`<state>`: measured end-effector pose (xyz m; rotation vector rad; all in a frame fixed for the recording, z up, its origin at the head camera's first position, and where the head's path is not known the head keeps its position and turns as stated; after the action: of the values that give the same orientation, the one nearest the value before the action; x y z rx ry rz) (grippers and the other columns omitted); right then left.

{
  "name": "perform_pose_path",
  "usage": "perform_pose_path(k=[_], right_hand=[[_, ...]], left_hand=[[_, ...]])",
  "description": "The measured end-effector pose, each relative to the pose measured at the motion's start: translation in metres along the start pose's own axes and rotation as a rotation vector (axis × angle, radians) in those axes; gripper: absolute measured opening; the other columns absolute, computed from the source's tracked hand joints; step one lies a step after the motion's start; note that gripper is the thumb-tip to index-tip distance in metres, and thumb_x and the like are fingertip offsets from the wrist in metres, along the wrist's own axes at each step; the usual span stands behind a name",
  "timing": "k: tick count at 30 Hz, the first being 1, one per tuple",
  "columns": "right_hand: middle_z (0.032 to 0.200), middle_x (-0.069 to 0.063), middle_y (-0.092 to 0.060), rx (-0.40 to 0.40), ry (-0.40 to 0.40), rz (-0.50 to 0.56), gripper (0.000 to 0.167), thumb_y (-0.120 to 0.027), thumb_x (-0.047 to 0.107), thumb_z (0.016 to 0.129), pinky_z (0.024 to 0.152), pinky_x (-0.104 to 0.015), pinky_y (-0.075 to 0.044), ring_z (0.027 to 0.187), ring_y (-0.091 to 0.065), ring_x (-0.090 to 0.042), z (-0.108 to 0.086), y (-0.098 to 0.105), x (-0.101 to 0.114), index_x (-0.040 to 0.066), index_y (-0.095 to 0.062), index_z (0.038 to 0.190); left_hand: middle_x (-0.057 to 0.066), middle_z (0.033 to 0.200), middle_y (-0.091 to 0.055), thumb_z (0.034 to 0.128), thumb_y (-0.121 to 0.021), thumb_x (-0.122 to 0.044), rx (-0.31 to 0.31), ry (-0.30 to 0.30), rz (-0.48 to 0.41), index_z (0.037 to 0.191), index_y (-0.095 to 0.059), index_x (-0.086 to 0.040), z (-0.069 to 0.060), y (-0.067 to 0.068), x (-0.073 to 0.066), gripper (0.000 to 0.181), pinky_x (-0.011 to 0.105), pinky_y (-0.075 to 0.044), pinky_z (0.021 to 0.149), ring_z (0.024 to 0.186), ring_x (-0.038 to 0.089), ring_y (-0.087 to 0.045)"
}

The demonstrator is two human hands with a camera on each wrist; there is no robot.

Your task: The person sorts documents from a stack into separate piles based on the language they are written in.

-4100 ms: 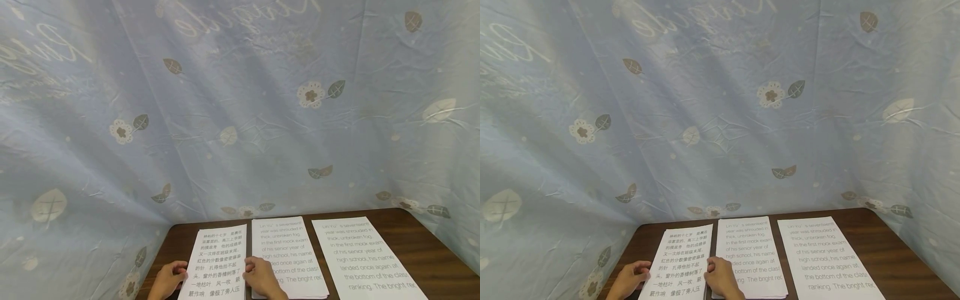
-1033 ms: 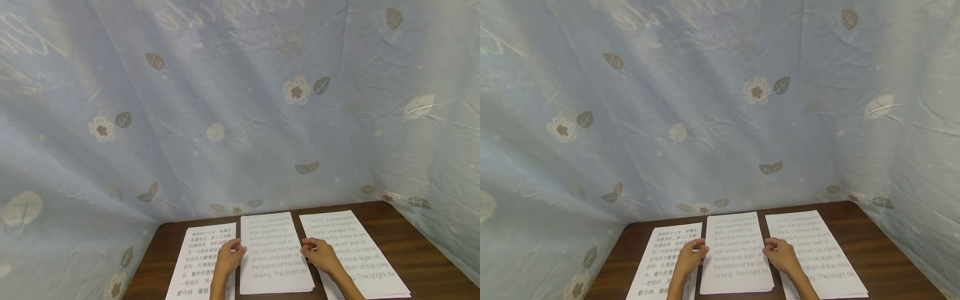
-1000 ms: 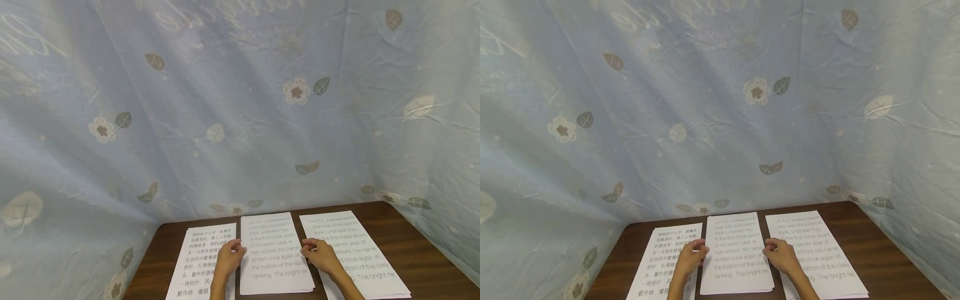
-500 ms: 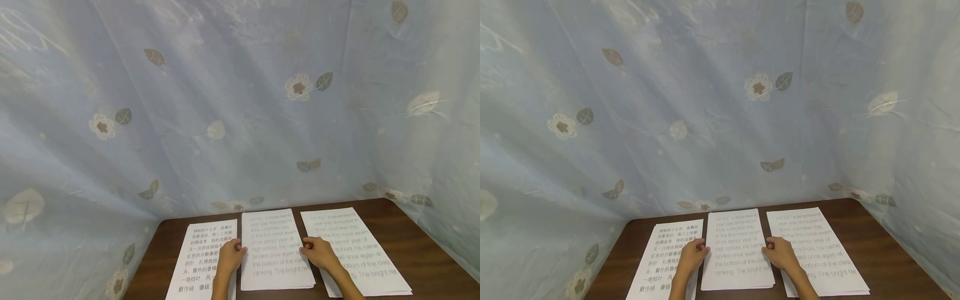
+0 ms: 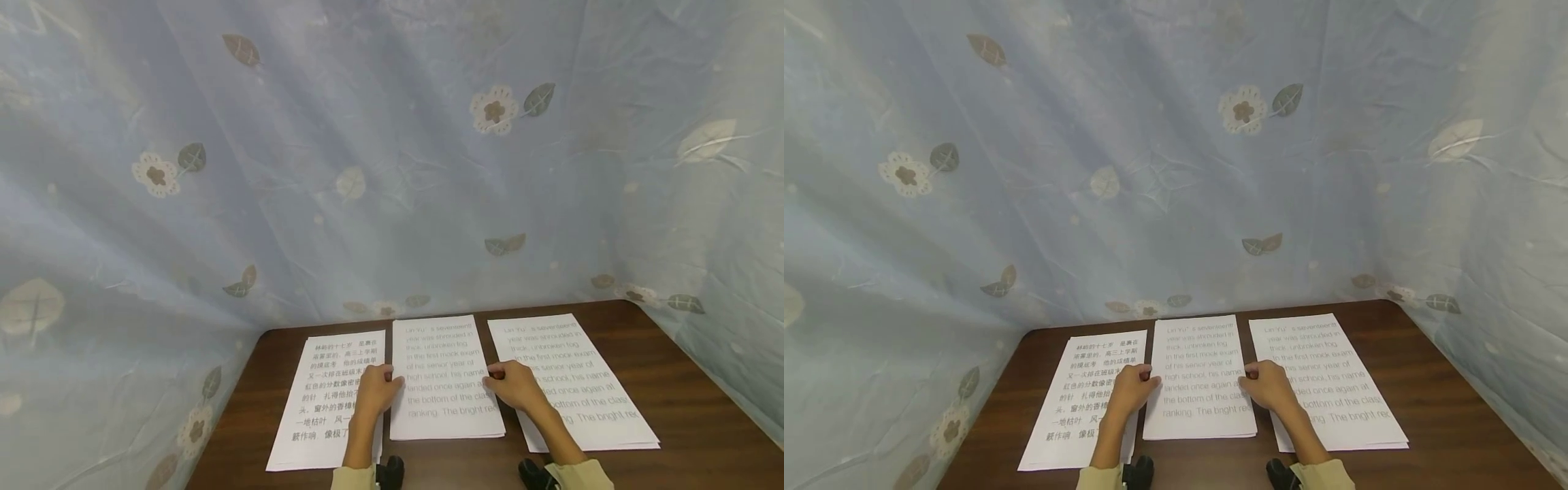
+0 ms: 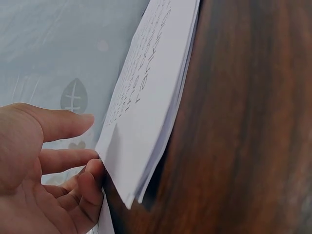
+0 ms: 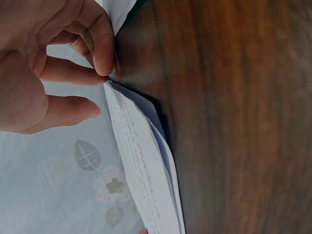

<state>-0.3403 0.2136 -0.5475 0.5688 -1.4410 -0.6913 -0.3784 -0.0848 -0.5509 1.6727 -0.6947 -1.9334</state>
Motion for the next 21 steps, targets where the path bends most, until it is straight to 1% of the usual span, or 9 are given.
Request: perform_pose_path(k=[3,7,9,15,19,21], right_hand=[[0.109,-0.015,-0.079,0.007,-0.010,0.011,0.038,-0.076,0.016,0.093,0.082,-0.045,-0.060,0.100,-0.073,-0.029,0.0016,0.0021,0.0024,-0.007,-0.075,0.123],[0.107,-0.012,-0.078,0.008,-0.019,0.028,0.039,-0.076,0.016,0.094,0.078,-0.039,-0.058,0.095,-0.070,-0.025,0.0015,0.0030,0.0031,-0.006,-0.074,0.126],[0.105,-0.010,-0.077,0.003,-0.023,0.044,0.040,-0.077,0.016,0.094,0.076,-0.036,-0.056,0.092,-0.069,-0.022,0.0008,0.0032,0.0032,-0.005,-0.073,0.128],[0.102,-0.010,-0.076,0.000,-0.054,0.137,0.048,-0.077,0.012,0.094,0.069,-0.032,-0.053,0.084,-0.067,-0.019,-0.0012,0.0012,0.0004,-0.006,-0.066,0.137],[0.101,-0.011,-0.075,0.000,-0.060,0.191,0.050,-0.077,0.009,0.093,0.066,-0.030,-0.051,0.081,-0.066,-0.019,-0.0016,0.0006,0.0005,-0.006,-0.064,0.139],[0.101,-0.012,-0.074,-0.003,-0.062,0.207,0.050,-0.077,0.008,0.093,0.066,-0.031,-0.051,0.080,-0.066,-0.019,-0.0013,0.0008,0.0002,-0.006,-0.064,0.139]], left_hand=[[0.015,0.088,-0.065,0.0915,-0.078,-0.014,0.004,-0.003,0.002,0.118,-0.076,0.009,0.0029,0.0010,-0.0021,0.035,0.028,-0.045,0.061,0.075,0.019,-0.058],[0.018,0.101,-0.073,0.0909,-0.079,-0.014,0.002,0.007,-0.010,0.127,-0.073,0.009,0.0031,0.0017,-0.0017,0.043,0.033,-0.055,0.070,0.085,0.021,-0.064],[0.017,0.104,-0.074,0.0911,-0.080,-0.014,0.000,0.021,-0.025,0.128,-0.073,0.007,0.0025,0.0015,-0.0001,0.043,0.034,-0.056,0.073,0.088,0.021,-0.065],[0.010,0.101,-0.074,0.0907,-0.079,-0.011,-0.008,0.040,-0.096,0.128,-0.073,0.002,0.0006,0.0001,0.0020,0.040,0.030,-0.057,0.074,0.089,0.018,-0.067],[0.007,0.100,-0.073,0.0902,-0.078,-0.008,-0.015,0.041,-0.144,0.129,-0.073,0.000,0.0012,-0.0007,0.0008,0.040,0.029,-0.057,0.073,0.086,0.016,-0.066],[0.008,0.100,-0.074,0.0893,-0.077,-0.006,-0.022,0.035,-0.157,0.129,-0.073,-0.001,0.0015,-0.0005,-0.0001,0.040,0.029,-0.056,0.072,0.083,0.016,-0.066]])
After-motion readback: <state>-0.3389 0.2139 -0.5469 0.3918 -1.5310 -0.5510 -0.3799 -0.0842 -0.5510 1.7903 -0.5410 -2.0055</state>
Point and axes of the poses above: each hand's wrist, its own z-axis towards the middle knuckle, its own y-axis out of the back of the hand, x = y × z, the point moved 8 cm from there along z, towards the middle knuckle
